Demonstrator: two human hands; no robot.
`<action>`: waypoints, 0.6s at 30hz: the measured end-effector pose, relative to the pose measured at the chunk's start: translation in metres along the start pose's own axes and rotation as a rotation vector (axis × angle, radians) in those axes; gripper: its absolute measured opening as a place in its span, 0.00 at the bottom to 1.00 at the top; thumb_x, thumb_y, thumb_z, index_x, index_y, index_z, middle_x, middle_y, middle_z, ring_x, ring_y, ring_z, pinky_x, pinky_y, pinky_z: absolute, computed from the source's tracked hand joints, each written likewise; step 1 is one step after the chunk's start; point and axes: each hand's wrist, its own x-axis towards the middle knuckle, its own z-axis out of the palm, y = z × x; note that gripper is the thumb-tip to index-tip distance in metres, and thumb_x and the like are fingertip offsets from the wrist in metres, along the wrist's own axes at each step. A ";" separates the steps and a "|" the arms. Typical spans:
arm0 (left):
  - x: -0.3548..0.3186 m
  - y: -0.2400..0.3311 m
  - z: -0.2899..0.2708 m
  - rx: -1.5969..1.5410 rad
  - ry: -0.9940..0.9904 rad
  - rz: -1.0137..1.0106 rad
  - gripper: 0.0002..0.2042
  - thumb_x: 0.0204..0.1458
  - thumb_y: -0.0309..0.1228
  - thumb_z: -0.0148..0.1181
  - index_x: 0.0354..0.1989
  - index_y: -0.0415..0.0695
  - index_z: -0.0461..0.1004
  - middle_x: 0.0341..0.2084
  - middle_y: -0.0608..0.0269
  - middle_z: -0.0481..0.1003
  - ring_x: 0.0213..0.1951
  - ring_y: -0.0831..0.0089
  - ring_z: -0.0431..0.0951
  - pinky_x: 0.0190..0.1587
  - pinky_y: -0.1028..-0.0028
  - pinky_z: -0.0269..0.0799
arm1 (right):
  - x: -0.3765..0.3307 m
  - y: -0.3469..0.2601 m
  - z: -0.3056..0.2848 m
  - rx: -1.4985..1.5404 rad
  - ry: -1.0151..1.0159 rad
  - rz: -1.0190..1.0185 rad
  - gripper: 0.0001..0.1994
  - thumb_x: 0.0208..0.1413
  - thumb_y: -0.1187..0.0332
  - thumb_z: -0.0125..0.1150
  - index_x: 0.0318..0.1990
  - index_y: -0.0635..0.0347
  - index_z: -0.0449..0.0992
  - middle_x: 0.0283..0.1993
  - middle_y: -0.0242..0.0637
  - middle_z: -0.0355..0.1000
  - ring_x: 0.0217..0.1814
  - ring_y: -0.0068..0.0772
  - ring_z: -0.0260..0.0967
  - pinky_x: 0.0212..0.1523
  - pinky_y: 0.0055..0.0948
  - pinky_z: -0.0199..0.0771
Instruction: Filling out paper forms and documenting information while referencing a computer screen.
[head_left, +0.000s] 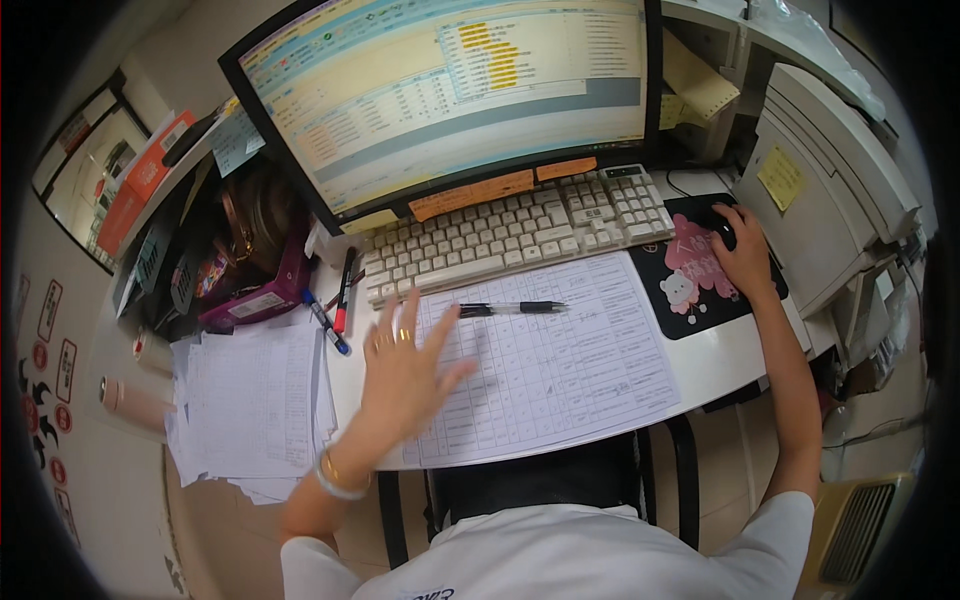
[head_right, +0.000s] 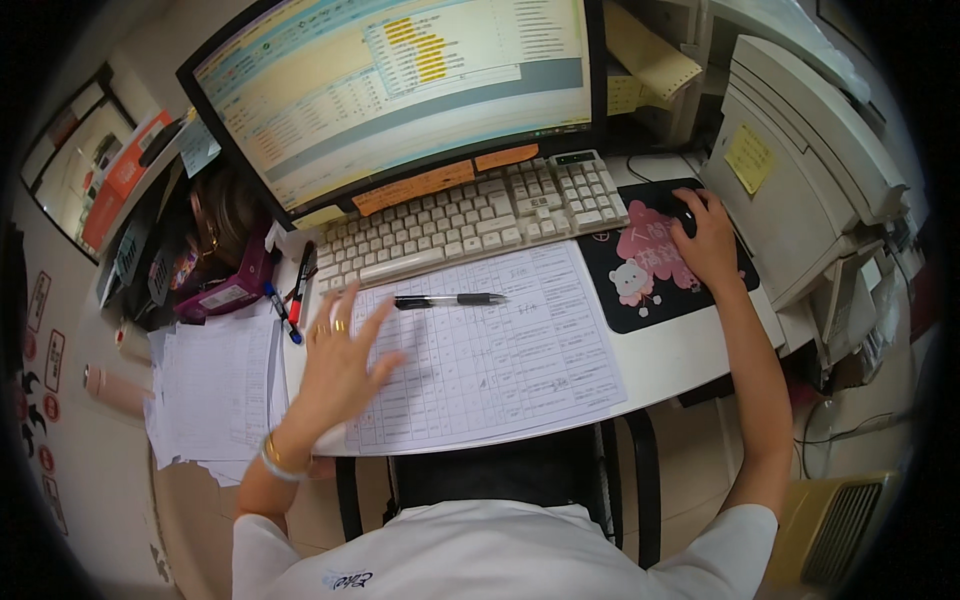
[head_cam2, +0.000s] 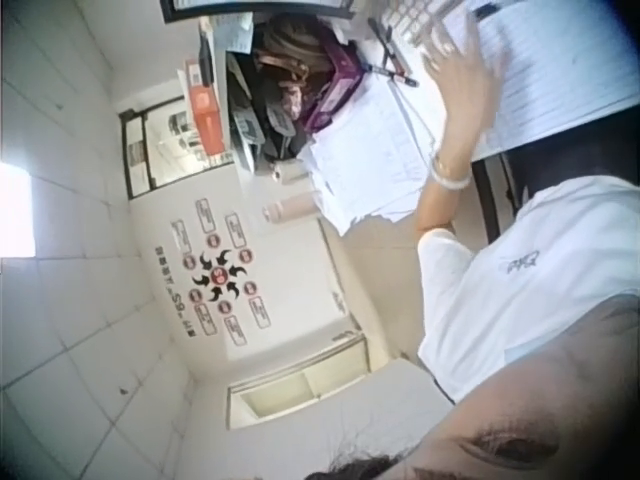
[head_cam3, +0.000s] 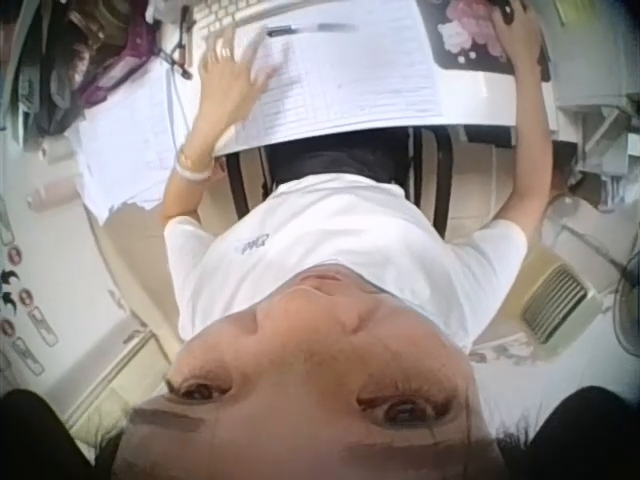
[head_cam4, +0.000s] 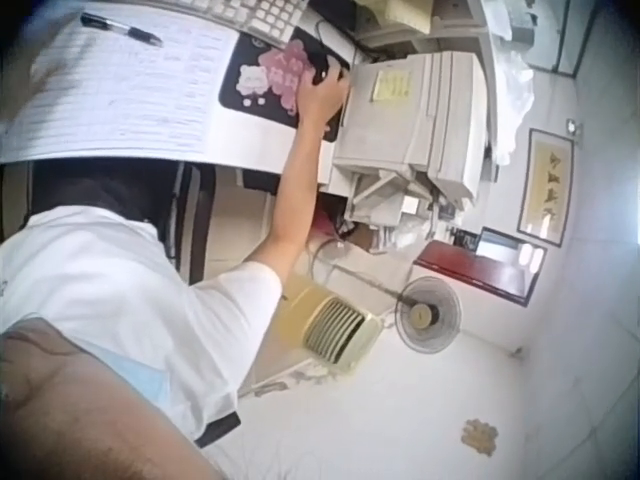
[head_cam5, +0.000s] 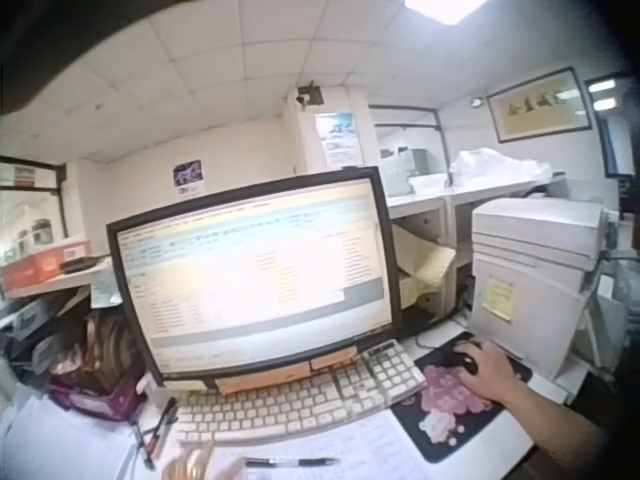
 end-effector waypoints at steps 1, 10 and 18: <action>-0.014 0.007 -0.002 -0.040 -0.017 0.045 0.31 0.53 0.46 0.61 0.65 0.54 0.62 0.66 0.43 0.54 0.66 0.40 0.51 0.65 0.49 0.50 | 0.000 -0.001 -0.001 -0.003 0.006 0.007 0.21 0.50 0.67 0.61 0.54 0.49 0.72 0.57 0.50 0.66 0.57 0.55 0.66 0.57 0.41 0.68; -0.099 0.049 0.037 -0.398 0.295 0.135 0.19 0.41 0.36 0.73 0.43 0.50 0.79 0.51 0.64 0.74 0.50 0.65 0.69 0.51 0.62 0.58 | 0.003 -0.004 -0.001 0.016 -0.011 0.033 0.21 0.52 0.66 0.61 0.56 0.49 0.73 0.59 0.51 0.65 0.59 0.55 0.65 0.59 0.40 0.67; -0.104 0.048 0.052 -0.302 0.406 0.133 0.18 0.36 0.39 0.75 0.39 0.53 0.81 0.46 0.75 0.77 0.43 0.72 0.72 0.50 0.65 0.56 | 0.003 -0.007 -0.001 0.011 -0.041 0.063 0.20 0.54 0.64 0.60 0.56 0.49 0.73 0.60 0.53 0.64 0.60 0.55 0.65 0.59 0.41 0.66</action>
